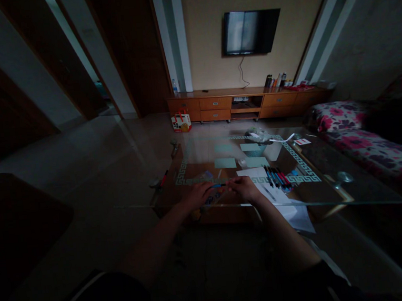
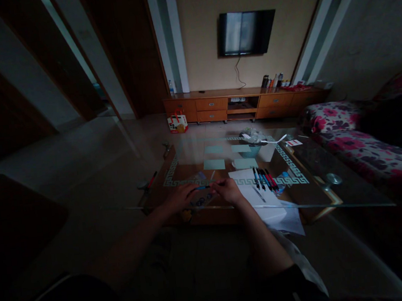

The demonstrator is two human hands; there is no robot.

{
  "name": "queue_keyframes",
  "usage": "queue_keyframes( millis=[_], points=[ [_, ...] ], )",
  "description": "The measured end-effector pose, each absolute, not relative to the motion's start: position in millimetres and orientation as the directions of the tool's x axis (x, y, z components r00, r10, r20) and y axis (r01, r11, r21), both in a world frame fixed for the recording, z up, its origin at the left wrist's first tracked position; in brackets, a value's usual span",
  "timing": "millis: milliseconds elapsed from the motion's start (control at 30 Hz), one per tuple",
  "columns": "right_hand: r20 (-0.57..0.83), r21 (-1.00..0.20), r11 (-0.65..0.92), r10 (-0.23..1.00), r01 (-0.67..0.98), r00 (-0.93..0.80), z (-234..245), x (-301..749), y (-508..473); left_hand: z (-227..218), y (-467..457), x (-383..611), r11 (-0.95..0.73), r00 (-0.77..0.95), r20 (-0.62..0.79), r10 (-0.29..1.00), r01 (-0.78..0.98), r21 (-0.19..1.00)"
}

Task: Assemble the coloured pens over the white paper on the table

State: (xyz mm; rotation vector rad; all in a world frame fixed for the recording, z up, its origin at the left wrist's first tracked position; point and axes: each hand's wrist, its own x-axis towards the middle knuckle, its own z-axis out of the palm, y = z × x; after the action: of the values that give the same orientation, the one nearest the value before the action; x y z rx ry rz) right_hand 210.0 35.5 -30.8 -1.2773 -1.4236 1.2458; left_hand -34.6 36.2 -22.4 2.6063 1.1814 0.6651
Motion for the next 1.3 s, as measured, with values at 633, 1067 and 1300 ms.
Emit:
queue_keyframes(
  millis=[633,1067,1300],
  points=[
    [0.058,-0.92,0.05,0.998,0.388,0.01,-21,221,32,-22,41,-45,-0.505,0.416,0.298,0.859,0.783,0.363],
    [-0.04,-0.932,-0.047,0.999,0.359,0.028,-13,219,30,-18,38,-44,-0.502,0.394,0.33,0.858,0.781,0.371],
    [-0.112,-0.946,-0.14,0.987,0.291,0.112,-10,220,29,-16,39,-43,-0.514,0.415,0.328,0.849,0.792,0.329]
  ],
)
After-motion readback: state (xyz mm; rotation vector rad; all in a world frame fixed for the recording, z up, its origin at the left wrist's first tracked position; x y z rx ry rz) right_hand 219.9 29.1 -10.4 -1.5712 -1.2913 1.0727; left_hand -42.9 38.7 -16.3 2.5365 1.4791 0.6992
